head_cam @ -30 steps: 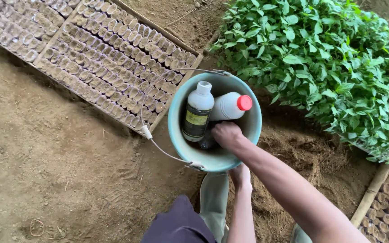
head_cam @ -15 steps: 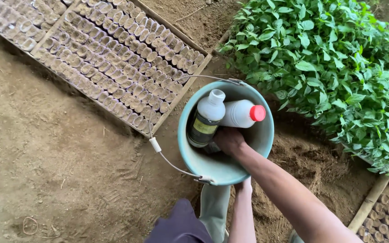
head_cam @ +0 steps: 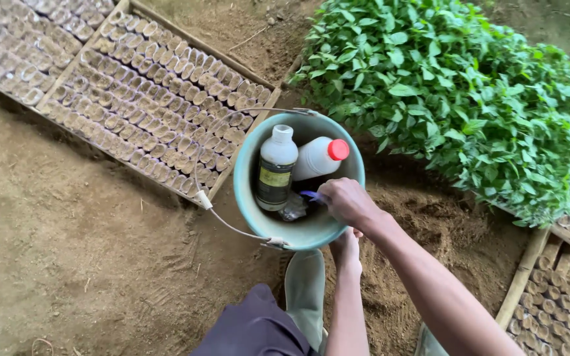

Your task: The person sits on the ground and fills small biodegradable seedling pots with soil. They open small plastic packets to retrieve seeds, place them into the filled pots, and arrange the pots into wooden trays.

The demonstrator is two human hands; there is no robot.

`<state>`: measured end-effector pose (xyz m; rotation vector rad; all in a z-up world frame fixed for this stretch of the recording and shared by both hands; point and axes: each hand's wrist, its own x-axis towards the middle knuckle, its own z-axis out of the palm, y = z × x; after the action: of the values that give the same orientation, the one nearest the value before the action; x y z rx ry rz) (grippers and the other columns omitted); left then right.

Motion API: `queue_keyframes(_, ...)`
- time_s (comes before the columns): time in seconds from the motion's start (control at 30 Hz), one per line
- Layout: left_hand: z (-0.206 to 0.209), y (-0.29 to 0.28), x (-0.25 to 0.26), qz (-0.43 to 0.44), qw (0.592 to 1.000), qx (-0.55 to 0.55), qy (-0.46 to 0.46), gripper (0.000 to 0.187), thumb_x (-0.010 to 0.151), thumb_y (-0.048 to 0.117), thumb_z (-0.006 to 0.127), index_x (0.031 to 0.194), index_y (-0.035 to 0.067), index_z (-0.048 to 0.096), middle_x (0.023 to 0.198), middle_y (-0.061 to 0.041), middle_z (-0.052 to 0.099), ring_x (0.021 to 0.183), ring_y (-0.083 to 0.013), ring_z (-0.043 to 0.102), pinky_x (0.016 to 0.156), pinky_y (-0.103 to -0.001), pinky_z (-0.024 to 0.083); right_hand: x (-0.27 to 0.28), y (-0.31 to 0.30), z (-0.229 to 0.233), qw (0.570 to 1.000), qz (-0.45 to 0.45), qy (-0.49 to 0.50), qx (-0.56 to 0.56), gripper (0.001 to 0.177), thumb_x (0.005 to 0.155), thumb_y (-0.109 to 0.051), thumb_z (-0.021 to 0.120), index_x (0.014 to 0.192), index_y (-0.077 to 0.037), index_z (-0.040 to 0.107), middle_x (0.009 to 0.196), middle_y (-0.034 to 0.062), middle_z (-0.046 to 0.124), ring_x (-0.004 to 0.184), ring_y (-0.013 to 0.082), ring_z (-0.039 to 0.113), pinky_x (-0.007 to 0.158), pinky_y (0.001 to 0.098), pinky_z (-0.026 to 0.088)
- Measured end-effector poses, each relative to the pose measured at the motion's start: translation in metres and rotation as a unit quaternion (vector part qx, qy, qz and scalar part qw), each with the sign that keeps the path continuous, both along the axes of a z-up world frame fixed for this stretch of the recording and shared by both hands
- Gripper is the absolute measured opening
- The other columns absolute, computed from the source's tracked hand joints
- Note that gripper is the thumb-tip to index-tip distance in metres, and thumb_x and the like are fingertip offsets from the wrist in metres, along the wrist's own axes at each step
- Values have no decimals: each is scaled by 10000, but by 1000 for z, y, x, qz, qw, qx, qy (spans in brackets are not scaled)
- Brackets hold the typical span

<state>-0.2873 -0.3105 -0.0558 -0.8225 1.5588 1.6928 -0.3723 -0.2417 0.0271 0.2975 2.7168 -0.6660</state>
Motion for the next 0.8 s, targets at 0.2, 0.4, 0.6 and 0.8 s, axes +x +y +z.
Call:
queue_keyframes(0.2, 8, 1, 17, 53, 995, 83, 8, 218, 920, 223, 585, 1008, 115, 752, 826, -55, 717, 678, -151, 678, 670, -297, 587, 52, -19, 80, 945, -219, 123, -212, 117, 951, -177, 681, 865, -121, 737, 812, 110, 737, 736, 206, 719, 666, 426, 583)
queue_keyframes(0.4, 74, -18, 15, 65, 973, 219, 43, 259, 1042, 366, 547, 990, 183, 723, 819, 26, 691, 706, -102, 659, 702, -259, 532, 119, -14, 86, 792, -390, 176, -435, 192, 1019, -41, 557, 907, 2, 707, 709, 161, 724, 517, 197, 674, 460, 317, 580)
queue_keyframes(0.6, 113, -21, 33, -44, 962, 240, 125, 354, 1025, 384, 608, 1018, 76, 781, 790, -33, 699, 695, -109, 656, 644, -209, 495, 195, 3, 51, 748, -429, 161, -479, 138, 979, -58, 640, 903, 12, 732, 686, 145, 724, 582, 168, 690, 532, 258, 567)
queue_keyframes(0.8, 17, -10, 51, -125, 952, 183, 209, 86, 890, 127, 785, 822, 92, 746, 638, -38, 623, 523, -108, 606, 443, -241, 512, 227, 0, 31, 662, -479, 169, -551, 121, 968, -114, 689, 878, -46, 734, 741, 86, 745, 623, 153, 723, 575, 264, 603)
